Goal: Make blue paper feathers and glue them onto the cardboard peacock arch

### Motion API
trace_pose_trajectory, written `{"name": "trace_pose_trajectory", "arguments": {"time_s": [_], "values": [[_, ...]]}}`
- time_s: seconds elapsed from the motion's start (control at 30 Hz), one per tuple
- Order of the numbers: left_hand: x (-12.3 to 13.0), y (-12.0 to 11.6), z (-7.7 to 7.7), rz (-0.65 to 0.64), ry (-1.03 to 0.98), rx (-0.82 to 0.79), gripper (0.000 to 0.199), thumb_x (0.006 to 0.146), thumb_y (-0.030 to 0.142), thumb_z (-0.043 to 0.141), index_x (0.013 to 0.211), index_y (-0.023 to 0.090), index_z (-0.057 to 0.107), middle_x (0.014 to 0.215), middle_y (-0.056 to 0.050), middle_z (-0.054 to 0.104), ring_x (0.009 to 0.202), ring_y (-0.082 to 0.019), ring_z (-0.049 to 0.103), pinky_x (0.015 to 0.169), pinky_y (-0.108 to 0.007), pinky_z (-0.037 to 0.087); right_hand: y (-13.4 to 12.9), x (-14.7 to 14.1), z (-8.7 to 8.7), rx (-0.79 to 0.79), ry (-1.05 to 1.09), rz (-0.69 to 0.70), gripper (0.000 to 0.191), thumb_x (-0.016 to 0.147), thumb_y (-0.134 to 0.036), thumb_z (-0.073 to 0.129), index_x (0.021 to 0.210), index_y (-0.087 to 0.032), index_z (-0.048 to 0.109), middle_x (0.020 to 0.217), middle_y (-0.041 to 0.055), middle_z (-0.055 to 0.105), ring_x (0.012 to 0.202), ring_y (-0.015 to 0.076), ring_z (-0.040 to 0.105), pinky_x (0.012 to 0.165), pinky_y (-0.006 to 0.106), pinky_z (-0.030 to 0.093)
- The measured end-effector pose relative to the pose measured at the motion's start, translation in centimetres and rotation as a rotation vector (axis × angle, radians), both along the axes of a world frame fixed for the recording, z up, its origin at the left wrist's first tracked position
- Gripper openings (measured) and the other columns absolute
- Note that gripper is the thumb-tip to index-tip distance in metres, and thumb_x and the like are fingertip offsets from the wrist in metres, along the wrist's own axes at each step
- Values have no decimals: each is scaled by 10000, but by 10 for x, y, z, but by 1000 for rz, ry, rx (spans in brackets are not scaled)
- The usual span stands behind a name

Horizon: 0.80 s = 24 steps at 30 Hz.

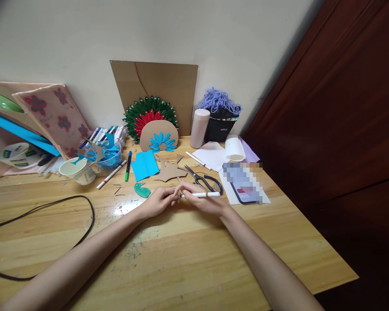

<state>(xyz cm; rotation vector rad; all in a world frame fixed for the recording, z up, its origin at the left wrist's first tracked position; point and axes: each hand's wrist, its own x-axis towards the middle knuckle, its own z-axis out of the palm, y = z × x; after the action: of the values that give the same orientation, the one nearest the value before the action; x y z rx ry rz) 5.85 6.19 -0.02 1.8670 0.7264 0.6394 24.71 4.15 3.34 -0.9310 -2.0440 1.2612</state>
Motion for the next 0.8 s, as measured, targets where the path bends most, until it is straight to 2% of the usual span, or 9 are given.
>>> {"name": "trace_pose_trajectory", "arguments": {"time_s": [0.2,0.3,0.4,0.47,0.57,0.63,0.7,0.73,0.8], "values": [[-1,-1,7,-74,-2,-172,332,853,402,425,649,162,531,579,14,482,521,-107,406,506,-215,305,-2,2,-6,-21,33,49,260,940,-294,349,937,-205,593,935,30,596,893,165,550,821,312,420],[-4,1,10,-149,21,-258,397,829,483,465,609,158,527,529,20,456,466,-90,370,453,-209,268,-3,0,-9,-45,40,64,236,931,-296,376,898,-200,588,923,25,603,875,160,557,808,306,422],[-4,1,9,-150,19,-327,423,816,529,480,642,152,563,509,22,459,435,-86,372,428,-211,258,-2,-1,-11,-96,77,23,205,921,-312,402,873,-203,569,778,-7,594,739,136,557,715,270,432],[-1,0,7,-78,6,-308,425,838,530,445,687,154,574,535,19,480,442,-94,395,438,-217,285,1,1,-13,-153,99,-30,176,909,-335,429,915,-207,551,630,-45,537,576,112,500,585,230,406],[7,-7,4,176,64,1,361,899,444,367,832,164,585,720,-24,564,611,-143,513,570,-251,387,10,12,-18,-124,124,-185,168,879,-351,484,965,-209,512,572,-65,507,501,103,452,510,212,358],[11,-12,5,362,165,284,307,923,360,332,978,166,564,895,-67,578,807,-191,551,707,-296,414,18,23,-21,32,117,-386,165,865,-354,505,946,-210,504,659,-34,555,601,127,522,579,240,403],[8,-16,7,461,287,480,281,924,299,320,1053,165,532,995,-96,558,926,-223,537,780,-329,409,25,37,-24,232,-20,-541,154,847,-342,530,932,-214,524,820,13,597,743,167,562,683,294,438],[4,-17,8,492,346,538,272,920,280,322,1062,166,525,1013,-106,550,950,-233,528,793,-339,409,29,44,-25,334,-140,-551,143,851,-325,521,934,-212,549,883,37,606,811,192,565,742,330,441],[-12,-19,12,584,452,605,258,901,268,362,1083,166,513,1033,-123,535,981,-256,505,817,-366,406,36,57,-30,487,-350,-460,171,849,-259,503,990,-213,587,990,78,619,962,247,546,835,393,429]]}}
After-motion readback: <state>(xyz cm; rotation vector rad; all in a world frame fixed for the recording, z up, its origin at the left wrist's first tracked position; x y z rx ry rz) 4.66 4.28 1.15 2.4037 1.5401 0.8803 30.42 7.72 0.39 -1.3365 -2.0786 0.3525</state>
